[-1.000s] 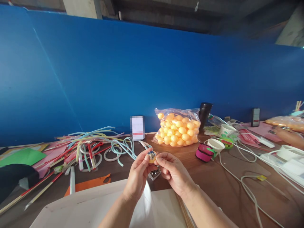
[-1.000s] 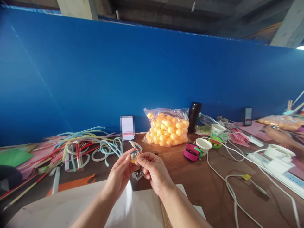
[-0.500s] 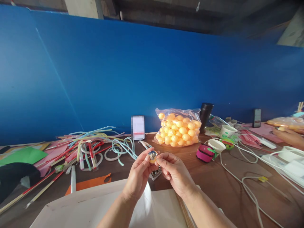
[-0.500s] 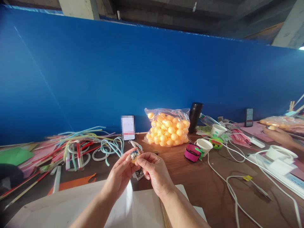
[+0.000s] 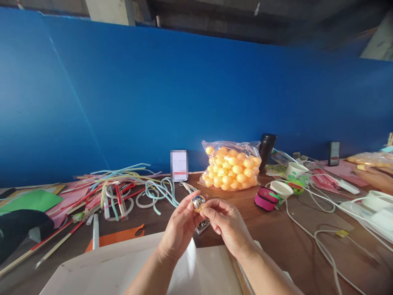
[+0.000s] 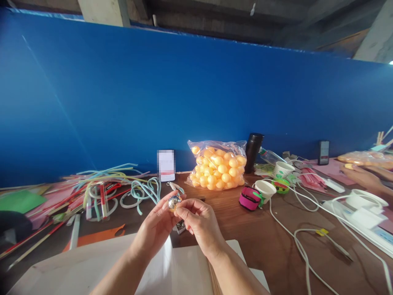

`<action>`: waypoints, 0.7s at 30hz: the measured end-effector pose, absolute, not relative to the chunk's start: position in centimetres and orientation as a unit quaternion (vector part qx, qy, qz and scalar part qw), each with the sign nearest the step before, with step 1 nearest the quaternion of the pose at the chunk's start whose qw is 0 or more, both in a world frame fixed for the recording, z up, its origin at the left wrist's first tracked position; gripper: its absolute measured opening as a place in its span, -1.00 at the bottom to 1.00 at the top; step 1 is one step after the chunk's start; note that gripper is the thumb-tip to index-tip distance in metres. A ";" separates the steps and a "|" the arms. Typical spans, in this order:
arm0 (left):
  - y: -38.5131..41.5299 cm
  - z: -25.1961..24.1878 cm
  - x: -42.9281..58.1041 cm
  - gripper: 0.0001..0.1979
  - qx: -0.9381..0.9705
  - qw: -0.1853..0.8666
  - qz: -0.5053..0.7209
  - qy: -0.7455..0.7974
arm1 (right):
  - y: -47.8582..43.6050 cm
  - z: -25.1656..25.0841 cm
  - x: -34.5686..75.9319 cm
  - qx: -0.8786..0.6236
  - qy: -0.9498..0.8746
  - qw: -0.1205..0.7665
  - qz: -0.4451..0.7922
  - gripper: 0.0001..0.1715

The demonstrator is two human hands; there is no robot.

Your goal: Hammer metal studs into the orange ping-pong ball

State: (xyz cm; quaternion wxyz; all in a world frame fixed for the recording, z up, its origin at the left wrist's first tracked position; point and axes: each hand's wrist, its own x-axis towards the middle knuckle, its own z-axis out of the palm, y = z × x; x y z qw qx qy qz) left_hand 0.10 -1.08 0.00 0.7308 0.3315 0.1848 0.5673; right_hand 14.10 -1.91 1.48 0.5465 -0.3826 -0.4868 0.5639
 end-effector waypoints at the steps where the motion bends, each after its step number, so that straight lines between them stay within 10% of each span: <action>1: -1.1 0.0 0.1 -0.62 0.330 0.733 0.566 0.182 | -1.9 1.5 14.1 -0.383 -0.489 0.545 0.563 -0.81; 21: -1.0 -0.3 -0.2 -0.62 0.344 0.745 0.551 0.152 | -2.1 1.7 14.1 -0.387 -0.507 0.541 0.548 -0.81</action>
